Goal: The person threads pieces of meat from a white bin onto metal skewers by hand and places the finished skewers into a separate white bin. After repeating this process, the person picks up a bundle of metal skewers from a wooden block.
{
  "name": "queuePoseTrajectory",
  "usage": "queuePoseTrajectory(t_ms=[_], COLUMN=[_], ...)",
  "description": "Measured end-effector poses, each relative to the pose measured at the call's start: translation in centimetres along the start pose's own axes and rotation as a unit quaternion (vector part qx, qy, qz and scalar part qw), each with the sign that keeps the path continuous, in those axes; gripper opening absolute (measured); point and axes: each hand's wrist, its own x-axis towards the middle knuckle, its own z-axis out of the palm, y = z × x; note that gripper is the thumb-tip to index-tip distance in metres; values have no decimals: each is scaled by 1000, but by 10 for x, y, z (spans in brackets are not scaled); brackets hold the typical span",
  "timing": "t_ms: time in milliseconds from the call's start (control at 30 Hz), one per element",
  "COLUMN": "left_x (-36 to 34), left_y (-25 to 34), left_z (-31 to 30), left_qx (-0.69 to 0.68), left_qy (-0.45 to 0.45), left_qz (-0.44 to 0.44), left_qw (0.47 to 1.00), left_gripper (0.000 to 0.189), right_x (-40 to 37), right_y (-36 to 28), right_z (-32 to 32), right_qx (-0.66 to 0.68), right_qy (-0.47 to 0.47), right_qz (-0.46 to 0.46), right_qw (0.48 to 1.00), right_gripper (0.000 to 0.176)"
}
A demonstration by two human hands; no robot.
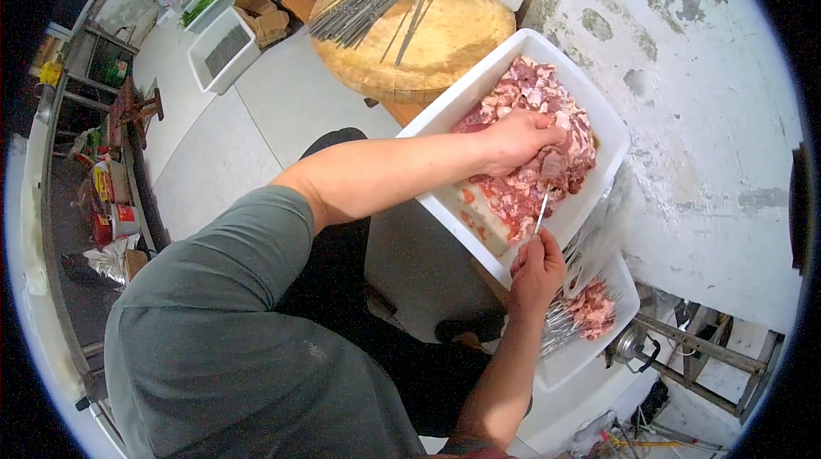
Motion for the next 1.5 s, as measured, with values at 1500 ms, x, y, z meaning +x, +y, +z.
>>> queuePoseTrajectory(t_ms=[1500], left_x=[-7], left_y=[19], left_z=[-20], left_qx=[491], left_qy=[-145], left_qz=[125], left_qw=[850], left_gripper=[28], right_x=[-5], right_y=[142], right_z=[-197], right_qx=[-363], right_qy=[239], right_qz=[13], right_qw=[900], right_gripper=[35])
